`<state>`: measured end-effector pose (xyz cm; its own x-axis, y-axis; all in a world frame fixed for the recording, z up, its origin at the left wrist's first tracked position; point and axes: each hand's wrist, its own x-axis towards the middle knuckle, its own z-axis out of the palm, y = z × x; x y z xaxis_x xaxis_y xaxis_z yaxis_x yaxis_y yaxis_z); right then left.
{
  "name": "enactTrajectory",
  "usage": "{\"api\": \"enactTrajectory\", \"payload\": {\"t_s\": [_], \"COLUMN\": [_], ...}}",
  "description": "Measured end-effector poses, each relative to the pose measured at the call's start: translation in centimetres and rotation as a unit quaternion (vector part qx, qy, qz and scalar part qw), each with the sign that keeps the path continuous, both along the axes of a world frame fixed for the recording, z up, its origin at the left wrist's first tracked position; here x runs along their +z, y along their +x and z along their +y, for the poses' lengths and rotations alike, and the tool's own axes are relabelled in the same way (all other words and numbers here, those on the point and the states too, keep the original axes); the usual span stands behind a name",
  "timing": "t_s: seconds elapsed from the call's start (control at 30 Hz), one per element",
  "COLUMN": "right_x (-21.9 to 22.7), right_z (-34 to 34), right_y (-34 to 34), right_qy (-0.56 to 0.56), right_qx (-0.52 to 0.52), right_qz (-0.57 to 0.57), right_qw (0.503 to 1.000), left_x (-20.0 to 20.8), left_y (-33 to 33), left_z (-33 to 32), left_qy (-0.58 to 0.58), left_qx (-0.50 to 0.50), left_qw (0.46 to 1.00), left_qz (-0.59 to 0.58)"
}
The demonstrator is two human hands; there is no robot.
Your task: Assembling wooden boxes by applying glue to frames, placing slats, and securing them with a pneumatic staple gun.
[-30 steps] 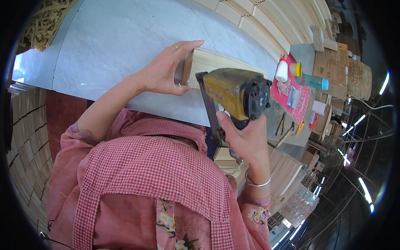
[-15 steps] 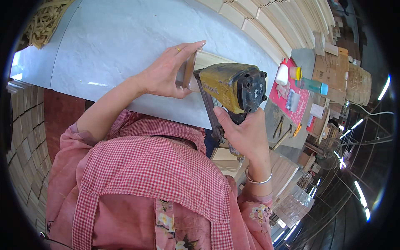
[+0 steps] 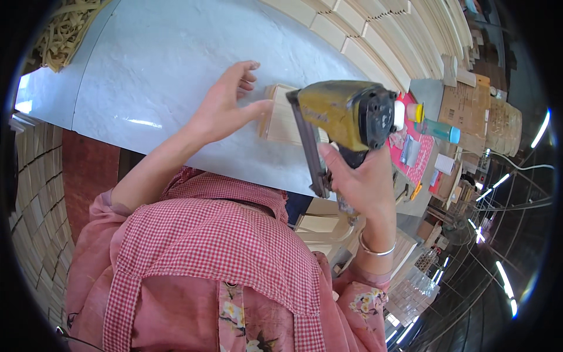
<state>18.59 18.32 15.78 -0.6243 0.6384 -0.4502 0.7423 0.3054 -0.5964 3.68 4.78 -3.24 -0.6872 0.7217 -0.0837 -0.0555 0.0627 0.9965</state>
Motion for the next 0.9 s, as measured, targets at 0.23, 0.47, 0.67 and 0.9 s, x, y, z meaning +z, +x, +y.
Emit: {"api": "enactTrajectory", "payload": {"t_s": [0.23,0.47,0.67,0.9], "right_x": [-0.7,-0.8,-0.7,0.2], "right_z": [1.9,2.4,3.2,6.5], "right_y": [-1.5,-1.8,-1.7,3.0], "right_qy": [0.015,-0.010,-0.014,0.066], "right_qx": [0.027,0.023,0.027,-0.052], "right_qz": [-0.009,-0.012,-0.020,-0.011], "right_qw": [0.999,1.000,0.999,0.996], "left_x": [0.3,0.3,0.0,2.0], "left_y": [0.6,0.6,1.1,1.7], "left_z": [1.9,1.9,1.7,3.0], "left_qy": [-0.119,-0.106,-0.099,-0.055], "left_qx": [0.002,-0.006,0.024,-0.004], "left_qw": [0.988,0.993,0.990,0.942], "left_qz": [0.095,0.060,0.101,0.332]}}
